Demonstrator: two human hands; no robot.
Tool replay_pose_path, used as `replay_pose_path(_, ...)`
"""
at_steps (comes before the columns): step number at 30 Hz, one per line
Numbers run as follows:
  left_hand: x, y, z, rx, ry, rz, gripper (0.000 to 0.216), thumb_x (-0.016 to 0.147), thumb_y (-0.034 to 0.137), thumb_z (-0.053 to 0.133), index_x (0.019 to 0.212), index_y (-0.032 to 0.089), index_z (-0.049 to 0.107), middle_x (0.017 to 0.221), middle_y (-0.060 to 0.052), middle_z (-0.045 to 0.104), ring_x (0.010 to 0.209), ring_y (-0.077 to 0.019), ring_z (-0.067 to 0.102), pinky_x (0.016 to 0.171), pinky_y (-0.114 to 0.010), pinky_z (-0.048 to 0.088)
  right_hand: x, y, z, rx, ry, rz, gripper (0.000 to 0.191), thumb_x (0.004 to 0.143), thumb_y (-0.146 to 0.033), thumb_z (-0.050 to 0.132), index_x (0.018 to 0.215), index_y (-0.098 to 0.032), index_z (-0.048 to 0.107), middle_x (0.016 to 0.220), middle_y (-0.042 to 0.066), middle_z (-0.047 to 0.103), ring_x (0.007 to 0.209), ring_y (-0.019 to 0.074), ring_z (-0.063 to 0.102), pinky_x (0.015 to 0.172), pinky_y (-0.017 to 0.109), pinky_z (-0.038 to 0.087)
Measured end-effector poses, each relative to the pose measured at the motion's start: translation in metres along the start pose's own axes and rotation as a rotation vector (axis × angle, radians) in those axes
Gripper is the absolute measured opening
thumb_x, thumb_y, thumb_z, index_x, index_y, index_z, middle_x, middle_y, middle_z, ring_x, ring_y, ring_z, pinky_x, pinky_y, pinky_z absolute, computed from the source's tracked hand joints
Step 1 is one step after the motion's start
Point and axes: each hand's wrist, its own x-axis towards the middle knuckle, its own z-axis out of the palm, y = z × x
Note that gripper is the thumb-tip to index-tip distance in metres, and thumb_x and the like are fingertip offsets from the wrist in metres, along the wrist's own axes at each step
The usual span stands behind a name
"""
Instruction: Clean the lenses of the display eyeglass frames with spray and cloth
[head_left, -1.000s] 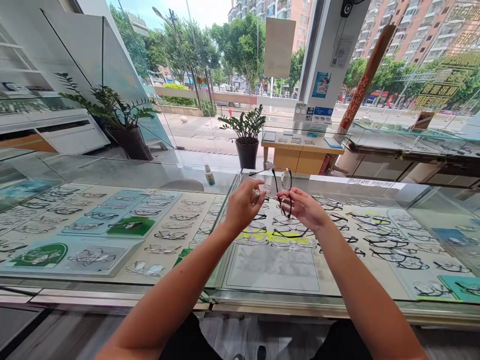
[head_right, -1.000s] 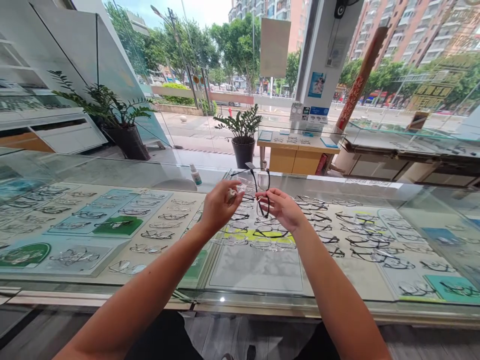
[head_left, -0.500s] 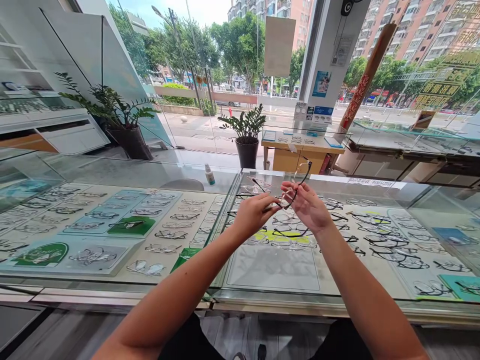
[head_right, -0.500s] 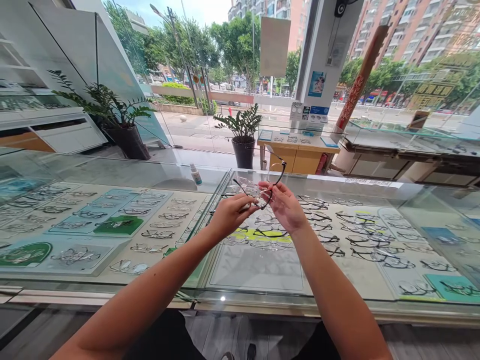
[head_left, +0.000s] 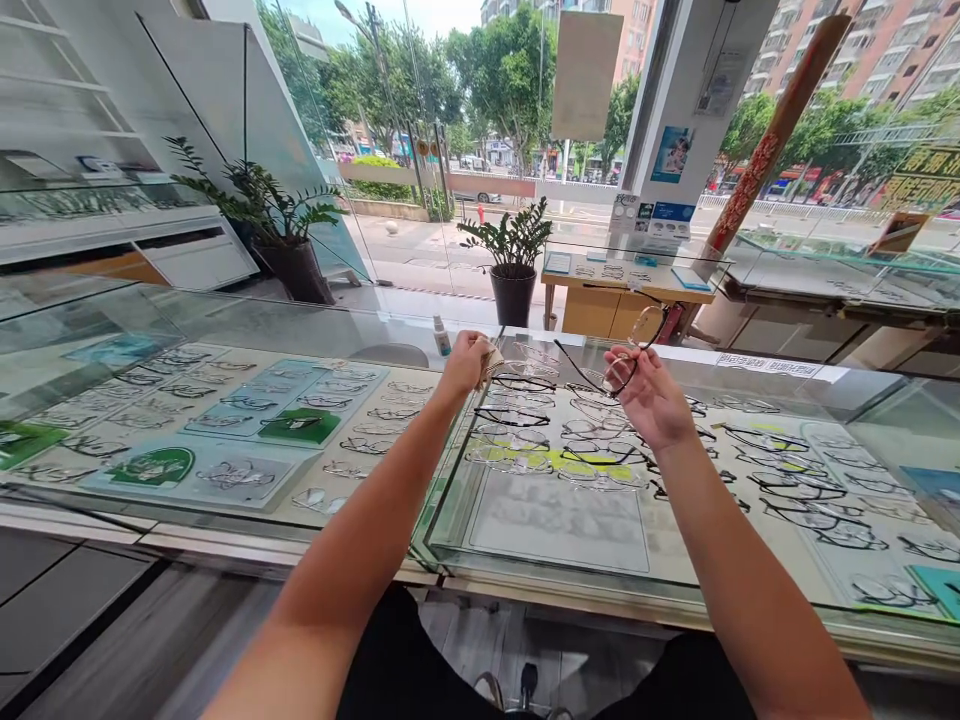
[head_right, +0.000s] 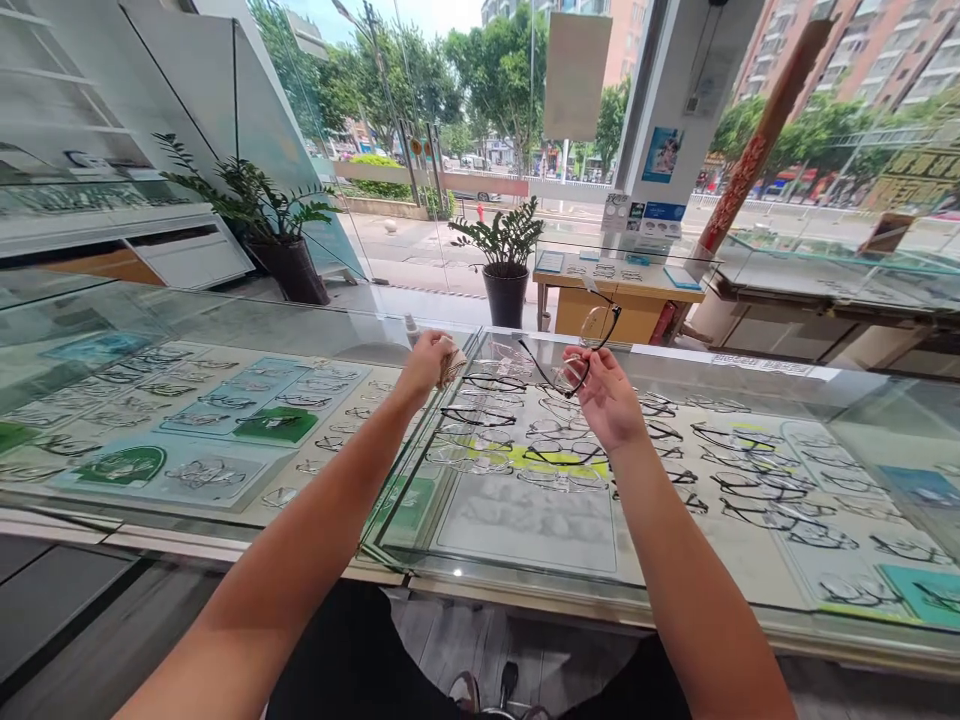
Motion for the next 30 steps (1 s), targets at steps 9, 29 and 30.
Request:
replay_pose_path(9, 0.04, -0.038, -0.057, 0.344, 0.073, -0.342, 0.029, 0.106, 0.041, 0.073, 0.117, 0.015, 0.071, 0.106, -0.005, 0.073, 0.086, -0.0166, 0.071, 0.078, -0.034, 0.064, 0.001, 0.003, -0.005, 0.003, -0.011, 0.02, 0.025, 0.082, -0.045, 0.094, 0.091, -0.034, 0.074, 0.112, -0.002, 0.082, 0.118, 0.0208, 0.073, 0.106, 0.039, 0.057)
replay_pose_path(29, 0.063, -0.055, -0.052, 0.866, 0.178, 0.059, 0.062, 0.097, 0.059, 0.063, 0.153, 0.032, 0.065, 0.188, -0.009, 0.015, 0.17, -0.0483, 0.011, 0.132, -0.065, 0.022, -0.002, -0.001, 0.0, 0.043, -0.054, 0.032, 0.027, 0.08, -0.043, 0.097, 0.09, -0.03, 0.076, 0.111, -0.002, 0.084, 0.111, 0.0169, 0.079, 0.101, 0.03, 0.063)
replay_pose_path(30, 0.069, -0.053, -0.051, 0.896, 0.152, 0.043, 0.066, 0.096, 0.061, 0.063, 0.155, 0.032, 0.065, 0.188, -0.009, 0.017, 0.169, -0.0495, 0.012, 0.131, -0.066, 0.023, -0.001, 0.0, 0.0, 0.06, -0.059, 0.033, 0.028, 0.079, -0.043, 0.098, 0.09, -0.029, 0.076, 0.11, -0.002, 0.085, 0.11, 0.0157, 0.079, 0.099, 0.028, 0.063)
